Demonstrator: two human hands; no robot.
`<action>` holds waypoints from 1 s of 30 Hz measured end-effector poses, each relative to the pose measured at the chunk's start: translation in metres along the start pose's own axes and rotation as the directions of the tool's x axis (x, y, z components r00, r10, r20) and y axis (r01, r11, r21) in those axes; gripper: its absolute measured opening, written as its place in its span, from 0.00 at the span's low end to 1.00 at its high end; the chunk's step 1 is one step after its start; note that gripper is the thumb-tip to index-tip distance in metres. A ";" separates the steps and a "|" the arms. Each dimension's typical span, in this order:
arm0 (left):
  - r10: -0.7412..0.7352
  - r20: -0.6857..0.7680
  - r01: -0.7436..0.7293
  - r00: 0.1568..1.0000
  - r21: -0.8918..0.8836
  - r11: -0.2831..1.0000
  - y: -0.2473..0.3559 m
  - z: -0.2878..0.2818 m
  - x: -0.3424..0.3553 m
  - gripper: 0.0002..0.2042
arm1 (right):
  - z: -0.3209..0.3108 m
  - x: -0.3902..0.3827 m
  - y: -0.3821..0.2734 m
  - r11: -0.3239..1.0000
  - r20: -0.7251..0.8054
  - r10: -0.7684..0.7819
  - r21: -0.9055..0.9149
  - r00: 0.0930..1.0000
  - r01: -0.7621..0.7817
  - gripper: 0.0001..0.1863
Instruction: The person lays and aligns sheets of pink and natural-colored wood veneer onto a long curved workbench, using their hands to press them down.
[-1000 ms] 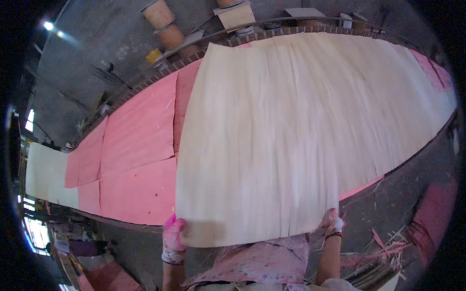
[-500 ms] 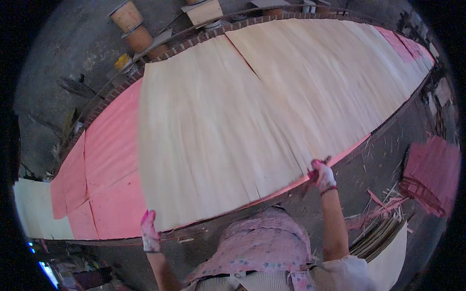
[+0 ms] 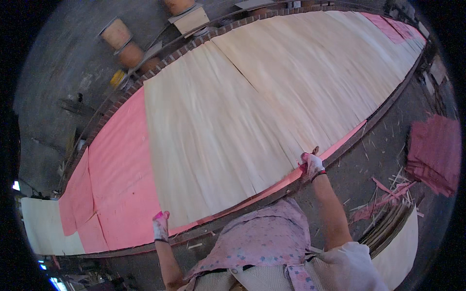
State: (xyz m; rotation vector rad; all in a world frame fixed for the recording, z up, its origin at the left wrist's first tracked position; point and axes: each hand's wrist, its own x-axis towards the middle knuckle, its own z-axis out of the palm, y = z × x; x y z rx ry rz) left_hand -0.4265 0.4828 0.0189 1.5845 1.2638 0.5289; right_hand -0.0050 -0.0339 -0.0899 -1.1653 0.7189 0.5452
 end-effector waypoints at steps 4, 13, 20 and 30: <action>-0.198 0.052 0.169 0.979 0.343 0.924 0.004 0.015 0.004 0.09 | -0.002 0.016 0.019 0.983 -0.044 -0.007 -0.183 0.999 -0.002 0.09; -0.250 0.047 0.215 0.967 0.370 0.904 -0.002 0.032 -0.008 0.08 | -0.009 0.036 0.038 0.459 0.063 -0.325 -0.862 0.944 0.215 0.18; -0.249 0.022 0.234 0.968 0.266 0.935 0.000 0.037 -0.018 0.10 | -0.019 0.057 0.061 0.955 0.070 -0.185 -0.224 0.980 0.197 0.09; -0.115 0.021 0.062 0.993 0.741 0.668 -0.019 0.030 -0.016 0.06 | -0.022 0.031 0.035 0.874 0.053 -0.214 -0.435 0.975 0.216 0.11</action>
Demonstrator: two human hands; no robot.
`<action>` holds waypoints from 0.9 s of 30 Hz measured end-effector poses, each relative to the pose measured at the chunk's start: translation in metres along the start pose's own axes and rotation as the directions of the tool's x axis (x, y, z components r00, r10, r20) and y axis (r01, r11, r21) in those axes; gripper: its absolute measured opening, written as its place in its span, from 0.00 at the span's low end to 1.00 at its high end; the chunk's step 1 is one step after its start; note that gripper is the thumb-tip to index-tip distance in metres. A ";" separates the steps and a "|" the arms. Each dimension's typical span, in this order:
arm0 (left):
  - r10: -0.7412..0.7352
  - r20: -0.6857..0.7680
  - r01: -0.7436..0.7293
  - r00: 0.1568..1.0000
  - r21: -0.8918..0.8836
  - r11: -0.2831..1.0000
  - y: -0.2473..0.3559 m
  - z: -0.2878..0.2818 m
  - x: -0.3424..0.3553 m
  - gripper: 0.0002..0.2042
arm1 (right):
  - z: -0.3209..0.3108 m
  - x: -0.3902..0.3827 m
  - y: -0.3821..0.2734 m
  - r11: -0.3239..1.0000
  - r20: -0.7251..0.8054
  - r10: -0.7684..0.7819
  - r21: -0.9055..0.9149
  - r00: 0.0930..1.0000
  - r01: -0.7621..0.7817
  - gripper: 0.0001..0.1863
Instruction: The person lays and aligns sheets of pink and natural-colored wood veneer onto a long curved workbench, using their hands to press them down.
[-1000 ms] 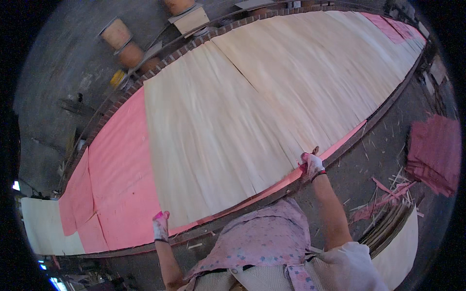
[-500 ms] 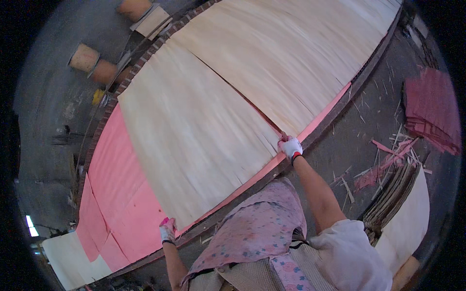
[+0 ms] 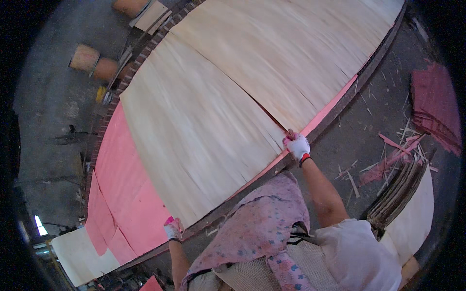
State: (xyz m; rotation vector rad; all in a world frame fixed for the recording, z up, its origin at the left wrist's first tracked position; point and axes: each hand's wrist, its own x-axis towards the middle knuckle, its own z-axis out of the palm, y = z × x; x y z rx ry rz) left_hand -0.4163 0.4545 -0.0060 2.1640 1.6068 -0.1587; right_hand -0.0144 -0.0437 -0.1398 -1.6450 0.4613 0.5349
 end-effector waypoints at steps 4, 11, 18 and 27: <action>0.023 -0.232 -0.099 0.973 -0.321 0.942 -0.014 0.017 0.015 0.03 | 0.002 0.013 -0.019 0.829 -0.076 -0.027 -0.559 0.997 -0.020 0.20; -0.144 0.019 0.138 0.989 -0.443 0.886 -0.002 0.030 0.012 0.14 | 0.005 0.015 -0.020 0.783 -0.095 0.024 -0.618 0.995 -0.078 0.23; 0.147 -0.017 -0.135 0.989 0.294 0.946 0.071 0.061 -0.021 0.50 | -0.002 0.028 -0.008 0.846 -0.022 0.091 -0.525 0.996 -0.089 0.23; 0.700 0.168 -0.720 0.694 0.129 0.682 0.181 0.155 -0.072 0.46 | -0.007 -0.006 -0.075 0.940 0.120 0.128 -0.331 0.984 -0.081 0.15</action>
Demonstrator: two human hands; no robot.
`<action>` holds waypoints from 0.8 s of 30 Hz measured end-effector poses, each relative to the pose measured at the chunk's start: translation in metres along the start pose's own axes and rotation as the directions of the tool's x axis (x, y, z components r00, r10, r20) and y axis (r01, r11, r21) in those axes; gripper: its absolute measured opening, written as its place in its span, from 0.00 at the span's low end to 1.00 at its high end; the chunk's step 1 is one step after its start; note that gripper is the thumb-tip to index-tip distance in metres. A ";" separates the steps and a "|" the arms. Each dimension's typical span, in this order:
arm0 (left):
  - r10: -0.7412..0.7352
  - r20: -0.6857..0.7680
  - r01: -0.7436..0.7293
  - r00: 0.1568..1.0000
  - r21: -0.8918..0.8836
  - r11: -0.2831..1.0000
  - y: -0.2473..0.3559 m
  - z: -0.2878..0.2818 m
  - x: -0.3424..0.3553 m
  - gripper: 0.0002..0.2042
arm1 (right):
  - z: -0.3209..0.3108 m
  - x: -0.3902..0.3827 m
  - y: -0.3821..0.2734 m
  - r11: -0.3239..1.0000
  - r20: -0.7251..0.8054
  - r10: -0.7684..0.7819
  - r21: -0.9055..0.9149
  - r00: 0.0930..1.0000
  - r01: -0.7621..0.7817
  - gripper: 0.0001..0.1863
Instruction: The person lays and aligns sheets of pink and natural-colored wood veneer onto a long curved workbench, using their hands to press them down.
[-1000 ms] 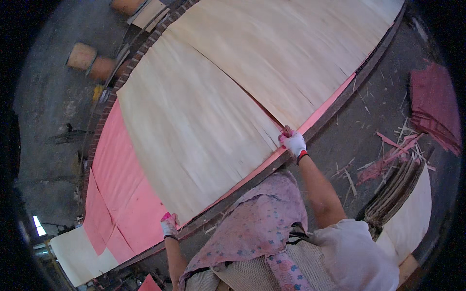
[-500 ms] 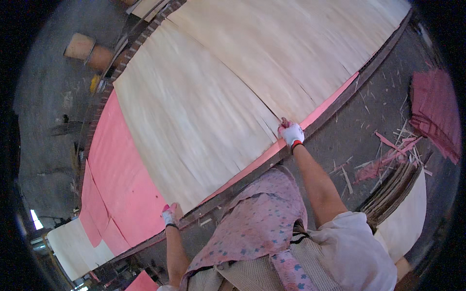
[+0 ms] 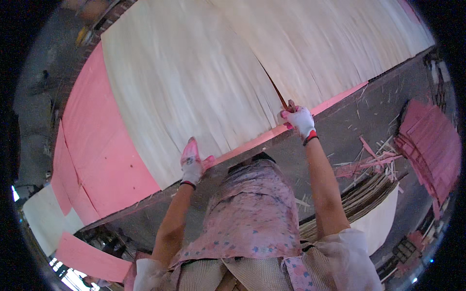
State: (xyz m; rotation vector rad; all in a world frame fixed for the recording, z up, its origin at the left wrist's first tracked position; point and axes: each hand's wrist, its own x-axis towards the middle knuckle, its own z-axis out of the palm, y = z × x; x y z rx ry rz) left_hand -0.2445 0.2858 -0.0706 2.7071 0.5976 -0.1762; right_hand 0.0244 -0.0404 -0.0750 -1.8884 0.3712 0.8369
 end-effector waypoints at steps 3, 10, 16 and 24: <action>-0.381 0.710 0.375 0.591 0.177 0.910 0.011 0.034 0.004 0.44 | -0.003 -0.007 0.001 0.989 -0.067 0.017 0.145 0.998 -0.007 0.13; -0.382 0.221 0.367 0.897 0.107 0.924 -0.008 0.033 -0.027 0.56 | 0.002 -0.036 -0.009 0.937 -0.266 -0.349 -0.093 0.899 0.337 0.14; -0.369 0.006 0.343 0.929 0.350 0.871 -0.042 -0.009 -0.054 0.56 | 0.094 -0.085 -0.013 0.751 0.119 -0.410 -0.519 0.904 0.409 0.24; -0.279 0.028 0.268 0.960 0.203 0.942 -0.079 -0.014 -0.059 0.49 | 0.228 -0.136 -0.006 0.279 0.592 -0.508 -0.574 0.626 0.770 0.29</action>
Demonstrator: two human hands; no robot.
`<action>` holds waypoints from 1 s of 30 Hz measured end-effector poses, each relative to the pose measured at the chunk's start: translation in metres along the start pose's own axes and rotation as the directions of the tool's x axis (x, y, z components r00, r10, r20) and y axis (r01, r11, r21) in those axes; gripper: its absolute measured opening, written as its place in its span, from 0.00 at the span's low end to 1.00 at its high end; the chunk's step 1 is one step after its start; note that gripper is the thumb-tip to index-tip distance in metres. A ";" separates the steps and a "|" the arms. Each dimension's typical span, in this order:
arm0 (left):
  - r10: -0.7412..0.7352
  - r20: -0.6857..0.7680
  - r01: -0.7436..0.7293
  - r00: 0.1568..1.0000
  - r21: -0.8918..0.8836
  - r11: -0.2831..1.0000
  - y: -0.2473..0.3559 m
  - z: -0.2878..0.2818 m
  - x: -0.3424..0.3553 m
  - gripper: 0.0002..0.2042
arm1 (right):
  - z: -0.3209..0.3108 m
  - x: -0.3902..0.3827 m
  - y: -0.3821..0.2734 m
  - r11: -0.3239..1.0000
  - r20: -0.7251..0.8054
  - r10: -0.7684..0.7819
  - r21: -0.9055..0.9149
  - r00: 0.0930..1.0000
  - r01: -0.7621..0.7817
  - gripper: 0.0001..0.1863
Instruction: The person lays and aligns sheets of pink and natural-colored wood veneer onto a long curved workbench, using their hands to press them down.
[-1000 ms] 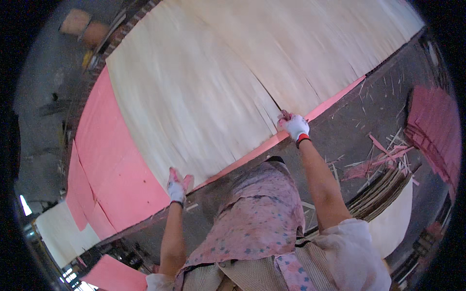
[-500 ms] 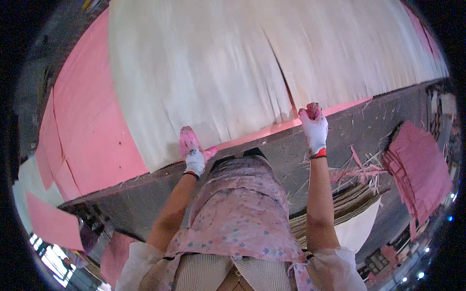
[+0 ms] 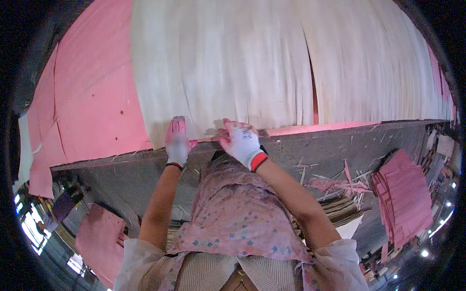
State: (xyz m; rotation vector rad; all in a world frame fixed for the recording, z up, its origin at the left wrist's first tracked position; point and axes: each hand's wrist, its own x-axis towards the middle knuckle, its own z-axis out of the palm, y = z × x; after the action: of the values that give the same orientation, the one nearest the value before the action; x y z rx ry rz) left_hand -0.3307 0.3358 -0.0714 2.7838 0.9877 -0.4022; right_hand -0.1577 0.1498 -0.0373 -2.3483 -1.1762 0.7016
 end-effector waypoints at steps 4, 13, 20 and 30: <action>0.084 -0.009 -0.084 0.996 -0.014 0.996 -0.011 0.000 0.000 0.45 | 0.030 0.017 -0.029 0.989 0.146 -0.056 -0.125 0.988 0.075 0.32; 0.299 0.015 -0.293 0.954 -0.154 0.944 -0.051 0.021 -0.006 0.41 | 0.065 0.035 -0.040 0.947 0.239 -0.146 -0.247 0.960 0.205 0.38; 0.342 -0.122 -0.363 0.932 -0.345 0.866 -0.064 0.033 -0.006 0.37 | 0.060 0.039 -0.064 0.918 0.338 -0.034 -0.361 0.941 0.163 0.42; 0.378 -0.098 -0.377 0.921 -0.473 0.796 -0.071 0.031 -0.005 0.36 | 0.093 0.074 -0.090 0.706 0.559 0.156 0.514 0.815 -0.487 0.19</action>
State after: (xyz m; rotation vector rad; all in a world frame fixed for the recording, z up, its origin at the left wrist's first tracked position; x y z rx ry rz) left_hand -0.3856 0.3801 -0.1039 2.4201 0.4201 -0.0780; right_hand -0.2305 0.2735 -0.0781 -1.8250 -0.4995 1.6077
